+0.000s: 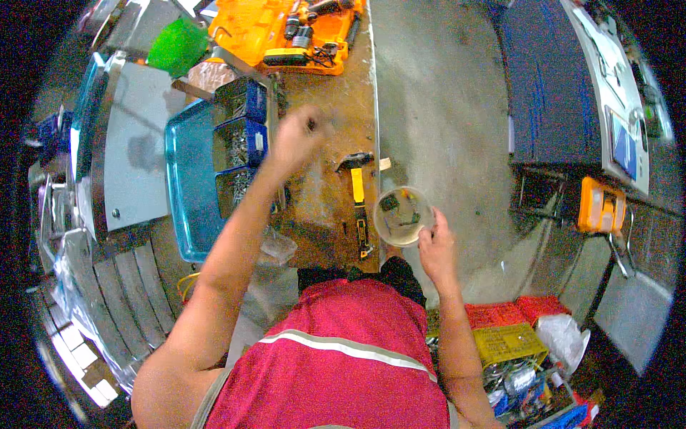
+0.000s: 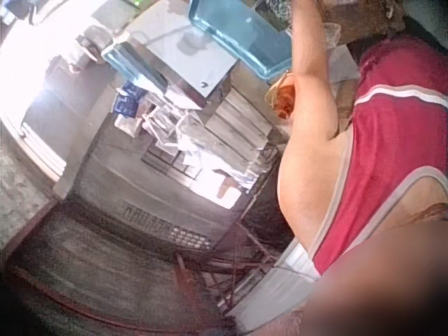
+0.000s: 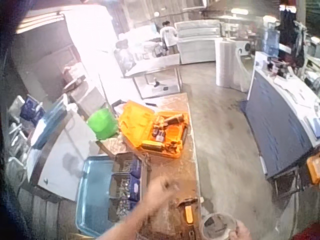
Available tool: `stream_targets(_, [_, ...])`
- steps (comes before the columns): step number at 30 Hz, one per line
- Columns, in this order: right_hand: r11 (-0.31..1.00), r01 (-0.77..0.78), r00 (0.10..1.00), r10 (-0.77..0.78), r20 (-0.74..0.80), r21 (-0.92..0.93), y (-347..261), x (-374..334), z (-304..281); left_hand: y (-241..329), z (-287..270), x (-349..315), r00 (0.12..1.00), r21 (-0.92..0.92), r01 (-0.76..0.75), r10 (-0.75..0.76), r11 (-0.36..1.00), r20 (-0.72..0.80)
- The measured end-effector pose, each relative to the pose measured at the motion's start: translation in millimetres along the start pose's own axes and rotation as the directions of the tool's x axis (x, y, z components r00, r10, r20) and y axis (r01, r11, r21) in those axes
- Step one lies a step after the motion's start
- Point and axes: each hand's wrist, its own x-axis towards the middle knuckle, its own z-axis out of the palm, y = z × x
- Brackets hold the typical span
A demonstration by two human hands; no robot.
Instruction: The person organizes small metal parts in trays, retrieves tools from a toolbox, and uses a cordless drill to fasten screws into a metal frame. The person moves between a workbench and a metal cabinet, handling screws, a drill, and metal components.
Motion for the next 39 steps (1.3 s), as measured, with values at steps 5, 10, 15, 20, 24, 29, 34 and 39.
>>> stream_targets(5, [0.97,0.227,0.956,-0.204,0.213,-0.089,-37.9,4.2,14.6,107.8,8.4,-144.2,0.951,-0.239,0.238,-0.175,0.941,0.256])
stream_targets(10, [0.969,0.222,0.887,-0.156,0.435,-0.104,-32.9,8.5,18.1,87.3,-0.4,-241.0,0.918,-0.254,0.326,-0.369,0.911,-0.146])
stream_targets(15, [0.968,0.249,0.78,-0.215,0.588,0.023,-21.3,22.8,21.7,-27.3,48.2,-312.6,0.751,0.377,0.61,-0.356,0.697,-0.556])
stream_targets(20, [0.916,0.391,0.674,-0.349,0.652,0.086,-50.1,14.2,30.6,-65.6,93.4,-359.0,0.442,-0.165,0.866,-0.878,0.471,-0.185])
stream_targets(24, [0.886,0.459,0.627,-0.375,0.683,0.066,-57.5,-3.2,54.0,-23.4,129.6,-398.6,0.577,0.06,0.803,-0.75,0.592,-0.324])
stream_targets(29, [0.887,0.461,0.629,-0.301,0.717,-0.032,-58.3,-38.9,79.5,-54.0,155.1,-361.6,0.686,-0.068,0.637,-0.606,0.767,-0.403])
stream_targets(34, [0.822,0.569,0.537,-0.353,0.766,-0.021,-74.8,-100.8,80.2,-89.2,175.3,-390.1,0.552,-0.107,0.632,-0.543,0.767,-0.633])
stream_targets(39, [0.807,0.585,0.518,-0.291,0.804,-0.084,-56.9,-124.6,73.8,-103.8,201.3,-578.9,-0.195,-0.65,0.758,-0.932,0.053,-0.304])
